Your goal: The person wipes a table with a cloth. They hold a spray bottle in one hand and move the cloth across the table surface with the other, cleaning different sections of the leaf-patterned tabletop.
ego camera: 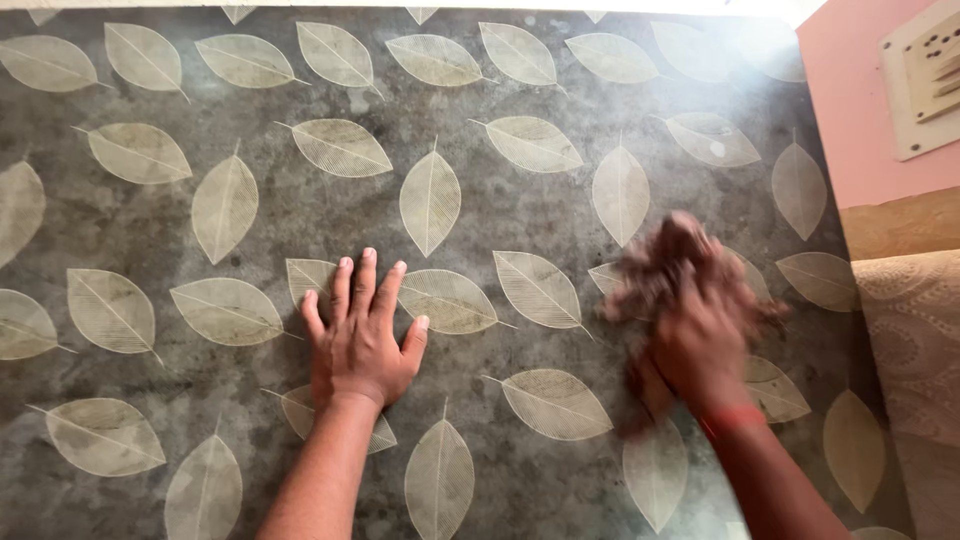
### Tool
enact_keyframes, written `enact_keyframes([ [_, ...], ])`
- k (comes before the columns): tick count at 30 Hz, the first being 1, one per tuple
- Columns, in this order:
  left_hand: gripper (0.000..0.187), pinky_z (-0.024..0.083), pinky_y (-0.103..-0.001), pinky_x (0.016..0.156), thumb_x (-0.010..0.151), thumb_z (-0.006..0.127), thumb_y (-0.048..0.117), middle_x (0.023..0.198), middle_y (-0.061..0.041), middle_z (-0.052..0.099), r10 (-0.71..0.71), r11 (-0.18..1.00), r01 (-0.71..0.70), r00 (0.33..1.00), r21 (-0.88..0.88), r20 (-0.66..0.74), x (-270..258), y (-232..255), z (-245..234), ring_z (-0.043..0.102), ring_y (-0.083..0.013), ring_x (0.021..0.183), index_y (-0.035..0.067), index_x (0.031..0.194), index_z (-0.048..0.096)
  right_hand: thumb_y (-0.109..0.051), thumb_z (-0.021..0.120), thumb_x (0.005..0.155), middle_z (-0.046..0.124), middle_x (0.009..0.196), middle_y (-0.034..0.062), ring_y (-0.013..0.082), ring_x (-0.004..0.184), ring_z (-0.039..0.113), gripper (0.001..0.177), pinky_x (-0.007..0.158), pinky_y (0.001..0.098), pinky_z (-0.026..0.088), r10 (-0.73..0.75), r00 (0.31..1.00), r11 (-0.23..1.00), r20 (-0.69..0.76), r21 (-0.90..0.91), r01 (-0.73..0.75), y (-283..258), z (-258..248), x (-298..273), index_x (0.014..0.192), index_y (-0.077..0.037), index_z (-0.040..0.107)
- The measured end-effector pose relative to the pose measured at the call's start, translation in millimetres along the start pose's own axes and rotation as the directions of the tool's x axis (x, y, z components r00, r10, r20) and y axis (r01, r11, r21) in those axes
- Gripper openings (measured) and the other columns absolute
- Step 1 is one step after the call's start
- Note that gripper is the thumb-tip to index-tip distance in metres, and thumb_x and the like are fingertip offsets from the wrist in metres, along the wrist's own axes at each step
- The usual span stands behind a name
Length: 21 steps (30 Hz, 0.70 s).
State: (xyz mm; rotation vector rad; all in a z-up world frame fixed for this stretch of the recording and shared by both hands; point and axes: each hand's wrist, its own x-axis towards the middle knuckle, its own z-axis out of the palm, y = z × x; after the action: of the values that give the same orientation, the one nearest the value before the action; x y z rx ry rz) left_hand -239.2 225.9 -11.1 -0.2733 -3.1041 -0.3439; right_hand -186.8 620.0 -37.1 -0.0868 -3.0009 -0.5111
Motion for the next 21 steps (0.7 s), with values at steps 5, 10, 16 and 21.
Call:
enact_keyframes([
  [5, 0.072, 0.008, -0.060, 0.119, 0.088, 0.055, 0.054, 0.165, -0.008, 0.028, 0.005, 1.000, -0.005, 1.000, 0.002, -0.006, 0.1, 2.7, -2.9, 0.022, -0.0301, 0.152, 0.025, 0.153, 0.042, -0.048, 0.041, 0.104, 0.020, 0.167, 0.0249, 0.0351, 0.155, 0.010, 0.077, 0.122, 0.0535, 0.008, -0.081, 0.997, 0.861, -0.017, 0.502, 0.078, -101.6, -23.1, 88.3, 0.158, 0.004, 0.027],
  [10, 0.070, 0.009, -0.060, 0.119, 0.089, 0.055, 0.052, 0.167, -0.009, 0.031, 0.010, 1.000, -0.010, 1.000, -0.015, -0.014, 0.5, 3.0, -3.7, 0.023, -0.0303, 0.153, 0.025, 0.153, 0.045, -0.055, 0.051, 0.097, 0.032, 0.163, 0.0229, 0.0386, 0.153, 0.025, 0.083, 0.122, 0.0520, 0.017, -0.301, 0.950, 0.787, -0.085, 0.541, 0.298, -159.0, -88.1, -7.1, 0.153, 0.004, 0.036],
  [16, 0.071, 0.010, -0.061, 0.119, 0.088, 0.055, 0.054, 0.165, -0.010, 0.031, 0.028, 0.999, -0.028, 0.999, -0.015, -0.033, 1.2, 1.5, -1.4, 0.023, -0.0318, 0.152, 0.024, 0.152, 0.045, -0.055, 0.056, 0.086, 0.032, 0.159, 0.0250, 0.0408, 0.147, 0.028, 0.094, 0.117, 0.0571, 0.020, -0.056, 0.983, 0.843, 0.174, 0.535, -0.047, -56.0, -42.8, -100.9, 0.156, 0.002, 0.028],
  [21, 0.071, 0.009, -0.061, 0.119, 0.088, 0.055, 0.053, 0.166, -0.010, 0.030, 0.024, 1.000, -0.024, 0.999, -0.003, -0.024, 1.0, -0.5, 1.2, 0.023, -0.0320, 0.153, 0.024, 0.153, 0.044, -0.047, 0.044, 0.103, 0.019, 0.171, 0.0329, 0.0460, 0.157, 0.018, 0.081, 0.124, 0.0581, 0.014, 0.175, 0.984, 0.862, 0.023, 0.479, -0.165, 45.3, 18.6, -23.6, 0.158, 0.009, 0.028],
])
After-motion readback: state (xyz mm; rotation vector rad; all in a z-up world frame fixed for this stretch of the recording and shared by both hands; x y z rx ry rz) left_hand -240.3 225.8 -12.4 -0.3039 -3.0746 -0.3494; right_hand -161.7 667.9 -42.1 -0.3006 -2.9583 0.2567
